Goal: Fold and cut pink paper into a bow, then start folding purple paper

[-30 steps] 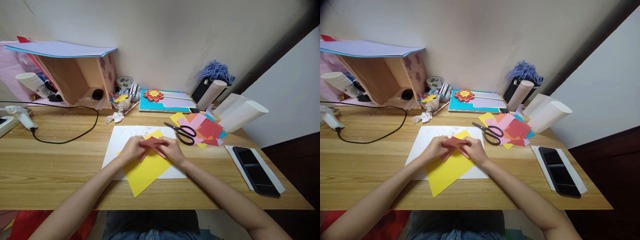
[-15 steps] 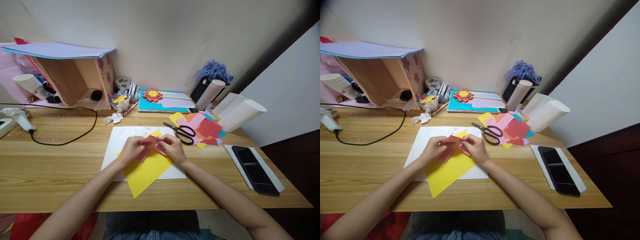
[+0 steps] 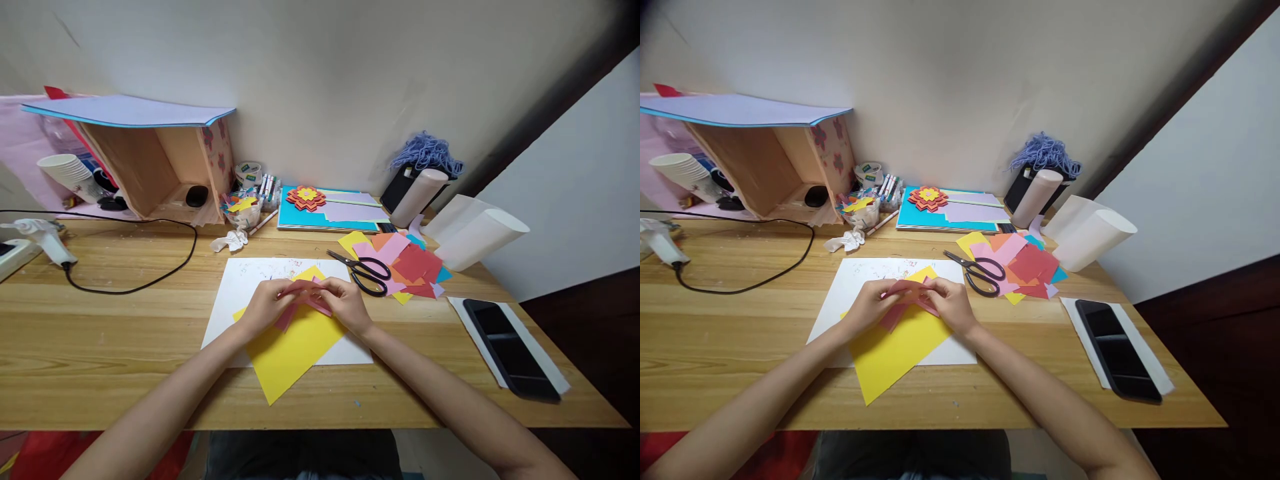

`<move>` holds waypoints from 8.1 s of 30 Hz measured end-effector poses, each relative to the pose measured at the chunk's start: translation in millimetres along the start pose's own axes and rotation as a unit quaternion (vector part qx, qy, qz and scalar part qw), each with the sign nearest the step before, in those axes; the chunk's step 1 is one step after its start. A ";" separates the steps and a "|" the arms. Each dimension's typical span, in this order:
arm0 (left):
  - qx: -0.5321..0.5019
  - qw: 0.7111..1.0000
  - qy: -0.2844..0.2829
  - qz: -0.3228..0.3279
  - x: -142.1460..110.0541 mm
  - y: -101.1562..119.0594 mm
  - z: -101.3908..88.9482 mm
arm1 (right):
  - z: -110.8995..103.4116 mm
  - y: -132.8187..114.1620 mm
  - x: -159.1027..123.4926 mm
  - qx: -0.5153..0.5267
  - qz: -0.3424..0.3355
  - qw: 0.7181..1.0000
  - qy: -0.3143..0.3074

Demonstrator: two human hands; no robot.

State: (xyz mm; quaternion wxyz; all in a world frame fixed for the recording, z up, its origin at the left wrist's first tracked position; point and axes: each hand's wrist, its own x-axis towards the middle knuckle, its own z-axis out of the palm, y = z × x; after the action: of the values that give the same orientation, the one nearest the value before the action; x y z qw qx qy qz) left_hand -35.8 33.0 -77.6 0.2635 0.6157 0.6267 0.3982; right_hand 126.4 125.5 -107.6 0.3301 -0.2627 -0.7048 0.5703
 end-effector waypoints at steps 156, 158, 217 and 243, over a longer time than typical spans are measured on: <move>0.328 0.934 -0.086 0.109 -7.8 13.0 12.8 | -44.7 -8.8 14.4 -0.412 -0.320 0.822 -0.228; 0.323 0.937 -0.082 0.103 -7.9 13.1 12.4 | -52.7 -9.9 17.1 -0.439 -0.303 0.818 -0.216; 0.331 0.942 -0.032 -0.032 -2.2 2.0 27.7 | -27.9 -16.4 9.8 -0.459 0.011 0.879 -0.131; 0.270 0.961 -0.059 0.014 -6.1 5.6 16.6 | -46.1 -29.8 10.2 -0.424 -0.235 0.845 -0.223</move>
State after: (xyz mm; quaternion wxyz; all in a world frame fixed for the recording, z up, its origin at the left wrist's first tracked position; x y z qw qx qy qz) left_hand -18.4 29.5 -83.0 0.1183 0.6951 0.6858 0.1804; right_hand 155.2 155.9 -70.8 0.1442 -0.0690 -0.9734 0.1642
